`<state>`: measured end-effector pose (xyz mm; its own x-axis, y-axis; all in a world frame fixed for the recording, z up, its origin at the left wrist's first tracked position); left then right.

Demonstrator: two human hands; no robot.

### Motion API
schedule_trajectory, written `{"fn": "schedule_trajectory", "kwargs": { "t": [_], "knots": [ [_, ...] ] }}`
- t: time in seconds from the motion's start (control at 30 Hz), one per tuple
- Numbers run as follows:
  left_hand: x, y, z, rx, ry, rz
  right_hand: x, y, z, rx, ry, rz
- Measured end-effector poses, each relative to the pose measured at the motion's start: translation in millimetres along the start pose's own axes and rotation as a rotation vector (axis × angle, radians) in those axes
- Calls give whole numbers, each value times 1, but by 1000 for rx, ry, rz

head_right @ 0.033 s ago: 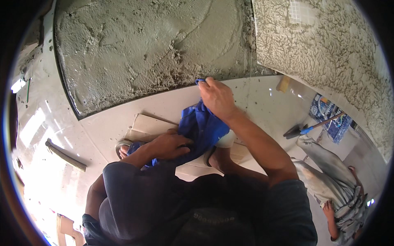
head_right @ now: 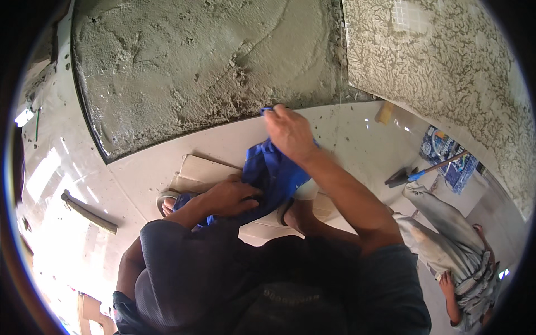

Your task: The person places a large ceramic tile onto a bed of adhesive on the floor, aligns it with adjacent tiles, and uses a rubber mallet to tap the tile into place. The person adjusts the tile position and continues tapping to ensure it is level and secure.

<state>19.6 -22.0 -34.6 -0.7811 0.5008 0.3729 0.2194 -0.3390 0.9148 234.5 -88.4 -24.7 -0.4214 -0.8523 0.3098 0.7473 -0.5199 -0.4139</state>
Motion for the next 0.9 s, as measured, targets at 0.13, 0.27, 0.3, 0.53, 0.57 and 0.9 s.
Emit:
{"fn": "schedule_trajectory", "kwargs": {
  "t": [0.13,0.27,0.3,0.53,0.57,0.9],
  "knots": [
    [0,-2,0,-41,122,-44,-1,-19,-21,-124,97,202],
    [-2,-6,3,-19,67,-16,-2,9,11,-45,107,141],
    [-2,-6,3,-1,73,-5,0,13,14,32,66,19],
    [-5,-5,5,-22,103,-22,5,-14,-51,-89,130,193],
    [-5,-4,5,-9,91,-10,9,-12,-55,-70,95,206],
    [-5,0,10,29,73,25,23,63,18,43,44,169]
  ]
}}
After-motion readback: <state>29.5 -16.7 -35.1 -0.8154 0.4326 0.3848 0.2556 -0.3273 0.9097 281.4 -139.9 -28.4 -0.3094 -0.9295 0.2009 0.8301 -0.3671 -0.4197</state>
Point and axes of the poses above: each hand's wrist, its own x-axis away from the middle knuckle, its own z-axis out of the back of the hand, y = z × x, the point moved 1 cm from there along -x, towards the middle knuckle, and after that the axes turned 12 degrees about -x, right-handed, at the moved point
